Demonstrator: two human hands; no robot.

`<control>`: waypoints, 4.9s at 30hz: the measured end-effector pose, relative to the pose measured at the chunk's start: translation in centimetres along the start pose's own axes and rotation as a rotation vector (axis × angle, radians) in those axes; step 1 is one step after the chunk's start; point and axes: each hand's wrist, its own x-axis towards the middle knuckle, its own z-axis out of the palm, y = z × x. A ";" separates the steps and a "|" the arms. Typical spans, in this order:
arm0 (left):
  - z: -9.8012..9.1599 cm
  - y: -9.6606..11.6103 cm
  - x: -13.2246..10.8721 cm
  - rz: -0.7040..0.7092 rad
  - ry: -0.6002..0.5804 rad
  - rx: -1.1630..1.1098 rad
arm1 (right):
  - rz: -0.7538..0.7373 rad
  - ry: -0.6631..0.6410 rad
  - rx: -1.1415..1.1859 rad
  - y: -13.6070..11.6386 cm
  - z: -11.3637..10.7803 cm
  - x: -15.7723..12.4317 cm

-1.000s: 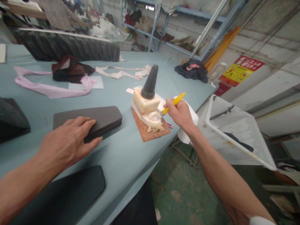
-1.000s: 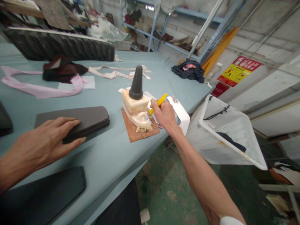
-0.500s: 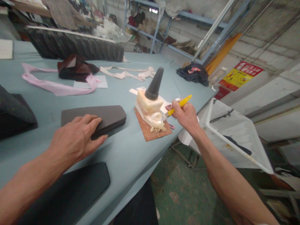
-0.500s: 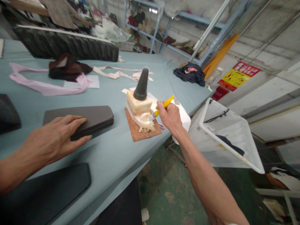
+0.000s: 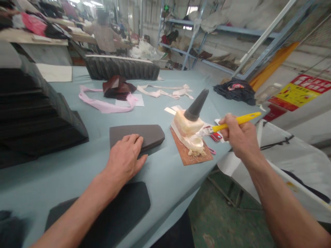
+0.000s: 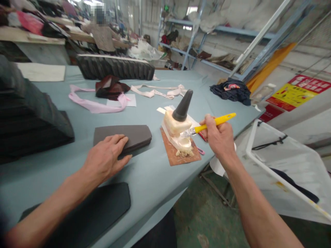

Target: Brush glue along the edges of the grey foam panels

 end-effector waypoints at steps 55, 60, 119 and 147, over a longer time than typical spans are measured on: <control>-1.9 0.5 0.4 -0.026 -0.219 -0.192 | -0.318 -0.742 0.427 -6.6 27.5 0.4; -1.8 0.5 0.5 -0.031 -0.207 -0.195 | -0.317 -0.740 0.395 -6.5 27.6 0.3; -1.2 0.3 0.1 -0.010 -0.108 -0.010 | -0.312 -0.633 0.187 -3.0 21.0 2.8; 0.1 -0.7 -0.6 0.116 0.107 0.026 | -0.262 -0.541 0.018 0.0 15.5 4.4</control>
